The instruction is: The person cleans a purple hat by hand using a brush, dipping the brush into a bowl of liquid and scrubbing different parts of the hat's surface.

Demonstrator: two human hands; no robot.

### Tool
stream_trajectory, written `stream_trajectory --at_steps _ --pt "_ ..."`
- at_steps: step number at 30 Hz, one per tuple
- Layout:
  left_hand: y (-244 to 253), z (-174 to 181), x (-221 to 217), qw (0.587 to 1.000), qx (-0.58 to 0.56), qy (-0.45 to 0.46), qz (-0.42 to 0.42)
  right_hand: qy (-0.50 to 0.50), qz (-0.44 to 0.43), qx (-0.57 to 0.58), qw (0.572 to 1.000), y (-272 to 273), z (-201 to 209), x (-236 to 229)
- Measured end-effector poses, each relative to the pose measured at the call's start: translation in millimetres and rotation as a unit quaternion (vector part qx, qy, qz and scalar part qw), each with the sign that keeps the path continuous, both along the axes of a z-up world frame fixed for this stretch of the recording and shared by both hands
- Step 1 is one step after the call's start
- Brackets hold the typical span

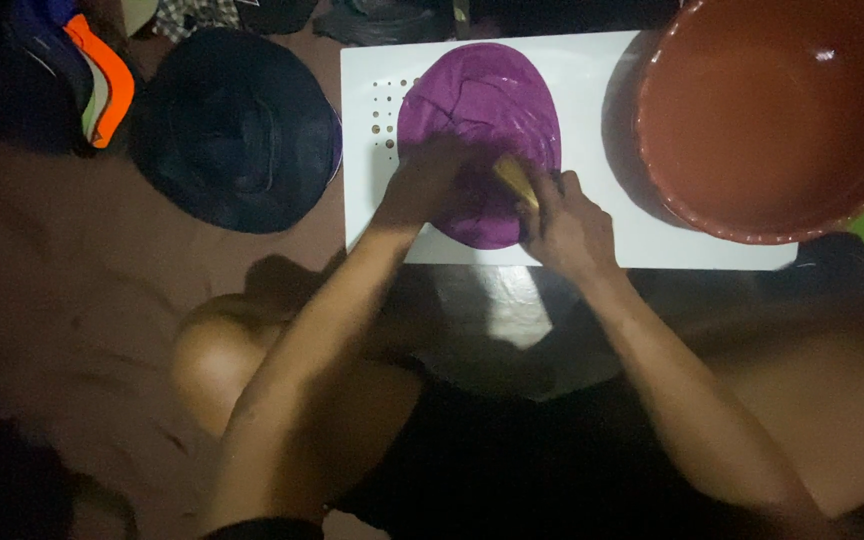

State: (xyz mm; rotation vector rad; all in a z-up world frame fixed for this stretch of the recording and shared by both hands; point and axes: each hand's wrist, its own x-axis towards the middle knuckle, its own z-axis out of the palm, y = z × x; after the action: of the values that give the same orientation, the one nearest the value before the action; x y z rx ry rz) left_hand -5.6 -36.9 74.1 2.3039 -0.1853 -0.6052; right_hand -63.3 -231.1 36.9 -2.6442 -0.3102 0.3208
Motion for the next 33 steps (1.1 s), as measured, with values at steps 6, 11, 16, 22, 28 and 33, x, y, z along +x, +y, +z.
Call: stream_trajectory --at_steps 6,11,16,22,28,33 --pt "11.4 -115.8 9.0 0.943 0.254 -0.175 -0.125 -0.008 -0.08 0.027 0.996 6.8 38.5 6.4" --pt "8.7 -140.3 33.5 0.857 0.281 -0.426 -0.075 0.036 -0.078 -0.008 0.996 12.8 32.1 18.6" --pt "1.1 -196.1 54.1 0.951 0.13 -0.282 -0.022 0.025 -0.127 -0.026 0.991 14.0 42.9 26.8" --pt "-1.3 -215.8 60.2 0.981 -0.137 -0.046 0.13 0.108 -0.133 -0.068 0.983 20.8 17.4 33.9" --pt "-0.4 -319.7 104.0 0.995 0.044 -0.091 0.008 0.032 -0.161 -0.051 0.985 23.6 23.9 46.4" --pt "-25.2 -19.3 62.8 0.986 0.141 0.082 -0.034 0.092 -0.179 -0.049 0.978 25.1 26.4 43.8"
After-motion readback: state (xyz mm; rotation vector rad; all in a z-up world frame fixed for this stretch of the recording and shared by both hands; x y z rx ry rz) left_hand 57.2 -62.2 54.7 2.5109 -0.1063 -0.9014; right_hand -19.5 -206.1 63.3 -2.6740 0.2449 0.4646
